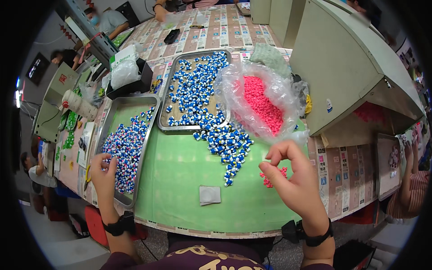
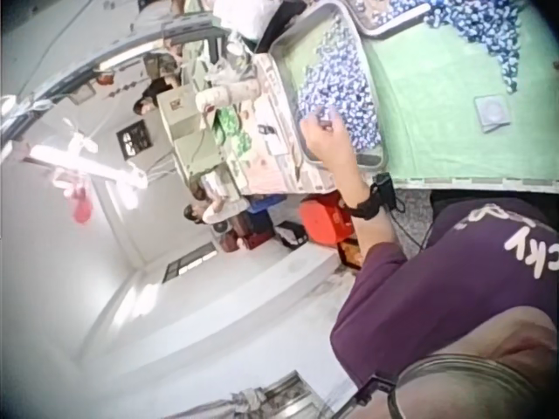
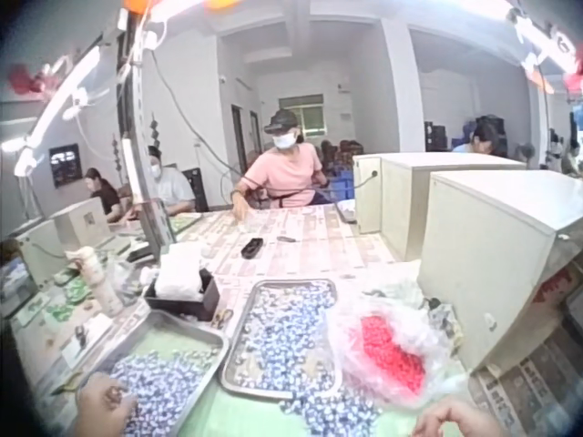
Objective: The person sits at a workstation and repeatedly picks up small blue and white capsule halves and pink plastic pieces. They manually insert the pink pieces into the capsules and place the assembled units into a metal tray. The person occasionally shifts the tray to make space for more items.
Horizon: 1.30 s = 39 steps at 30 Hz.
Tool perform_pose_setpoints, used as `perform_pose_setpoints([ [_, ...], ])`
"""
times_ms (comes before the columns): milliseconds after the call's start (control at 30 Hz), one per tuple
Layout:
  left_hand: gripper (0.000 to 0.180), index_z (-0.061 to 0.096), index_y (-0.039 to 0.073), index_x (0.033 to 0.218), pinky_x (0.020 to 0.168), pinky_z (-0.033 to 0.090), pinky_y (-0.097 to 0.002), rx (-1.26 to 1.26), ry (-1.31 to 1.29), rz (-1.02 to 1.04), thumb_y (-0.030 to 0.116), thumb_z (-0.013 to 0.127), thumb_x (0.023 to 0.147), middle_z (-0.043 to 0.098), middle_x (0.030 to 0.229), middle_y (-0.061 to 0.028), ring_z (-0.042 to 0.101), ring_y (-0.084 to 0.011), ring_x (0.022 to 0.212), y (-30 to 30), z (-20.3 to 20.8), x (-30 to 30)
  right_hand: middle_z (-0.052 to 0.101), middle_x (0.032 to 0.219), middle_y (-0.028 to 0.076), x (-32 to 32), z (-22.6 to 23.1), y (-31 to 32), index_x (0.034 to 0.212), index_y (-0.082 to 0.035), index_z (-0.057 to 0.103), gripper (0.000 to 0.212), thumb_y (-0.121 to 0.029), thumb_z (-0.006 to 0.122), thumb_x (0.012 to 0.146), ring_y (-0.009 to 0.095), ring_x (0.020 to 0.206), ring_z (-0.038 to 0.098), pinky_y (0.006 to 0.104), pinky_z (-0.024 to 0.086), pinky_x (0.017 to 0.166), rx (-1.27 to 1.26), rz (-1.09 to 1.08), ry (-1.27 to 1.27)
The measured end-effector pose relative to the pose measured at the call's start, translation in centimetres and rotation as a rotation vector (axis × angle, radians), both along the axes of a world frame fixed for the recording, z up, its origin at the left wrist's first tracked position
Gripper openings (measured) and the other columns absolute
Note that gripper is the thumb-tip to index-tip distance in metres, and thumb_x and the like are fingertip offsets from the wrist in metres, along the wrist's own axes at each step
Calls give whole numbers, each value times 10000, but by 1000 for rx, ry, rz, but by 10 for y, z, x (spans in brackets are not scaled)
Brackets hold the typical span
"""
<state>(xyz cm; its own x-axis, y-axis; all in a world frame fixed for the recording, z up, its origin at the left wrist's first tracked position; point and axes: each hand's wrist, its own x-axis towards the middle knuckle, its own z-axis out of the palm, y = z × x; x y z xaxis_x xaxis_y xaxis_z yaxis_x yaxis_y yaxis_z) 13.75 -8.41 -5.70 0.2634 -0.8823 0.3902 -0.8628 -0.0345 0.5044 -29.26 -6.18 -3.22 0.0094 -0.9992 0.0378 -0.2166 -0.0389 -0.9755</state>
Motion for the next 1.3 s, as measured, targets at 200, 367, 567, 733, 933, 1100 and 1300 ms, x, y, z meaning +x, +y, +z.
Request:
perform_pose_setpoints([
  [200, 204, 594, 13, 990, 794, 485, -334, 127, 186, -408, 107, 689, 835, 581, 1067, -127, 594, -260, 931, -25, -3, -95, 535, 927, 70, 5, -3, -11, 909, -15, 493, 186, -31, 658, 824, 177, 891, 544, 287, 433, 821, -130, 165, 286],
  [367, 344, 542, 21, 1011, 1074, 307, -481, 277, 0, -453, 242, 721, 818, 361, 1412, -299, 351, -459, 1314, -33, -51, -124, 556, 1001, 101, 8, -2, -8, 918, -18, 496, 195, -50, 664, 824, 223, 978, 554, 311, 428, 866, -168, 192, 316],
  [567, 352, 502, 19, 886, 1075, 299, -489, 318, 42, -405, 282, 727, 819, 352, 1395, -332, 283, -492, 1344, -53, -61, -123, 565, 1111, 112, 11, -11, -18, 937, -26, 510, 211, -131, 671, 849, 234, 1045, 549, 318, 437, 849, -98, 201, 355],
  [733, 343, 512, 33, 877, 1085, 297, -469, 373, 87, -505, 296, 726, 821, 395, 1371, -343, 305, -456, 1357, -52, -53, -128, 565, 1189, 107, 12, -17, -27, 966, -34, 531, 219, -171, 667, 862, 240, 1090, 546, 325, 452, 808, -124, 222, 430],
  [933, 347, 508, 26, 848, 1074, 311, -482, 265, 86, -585, 296, 724, 819, 428, 1339, -329, 323, -461, 1346, -46, -61, -134, 550, 1249, 151, 4, -15, -18, 931, -33, 547, 188, -153, 670, 855, 267, 1141, 536, 354, 418, 927, -120, 147, 393],
  [1100, 302, 535, 42, 859, 1094, 293, -455, 334, 104, -671, 268, 730, 817, 360, 1433, -314, 290, -431, 1383, -43, -53, -138, 567, 1230, 161, -10, -16, -7, 905, -27, 551, 162, -122, 669, 847, 273, 1133, 548, 352, 385, 975, -122, 70, 391],
  [1300, 319, 513, 37, 841, 1087, 295, -471, 307, 134, -686, 267, 731, 808, 378, 1407, -335, 293, -453, 1373, -44, -57, -139, 586, 1200, 146, -18, -13, -3, 889, -23, 554, 156, -108, 674, 837, 265, 1112, 559, 344, 385, 971, -123, 31, 367],
])
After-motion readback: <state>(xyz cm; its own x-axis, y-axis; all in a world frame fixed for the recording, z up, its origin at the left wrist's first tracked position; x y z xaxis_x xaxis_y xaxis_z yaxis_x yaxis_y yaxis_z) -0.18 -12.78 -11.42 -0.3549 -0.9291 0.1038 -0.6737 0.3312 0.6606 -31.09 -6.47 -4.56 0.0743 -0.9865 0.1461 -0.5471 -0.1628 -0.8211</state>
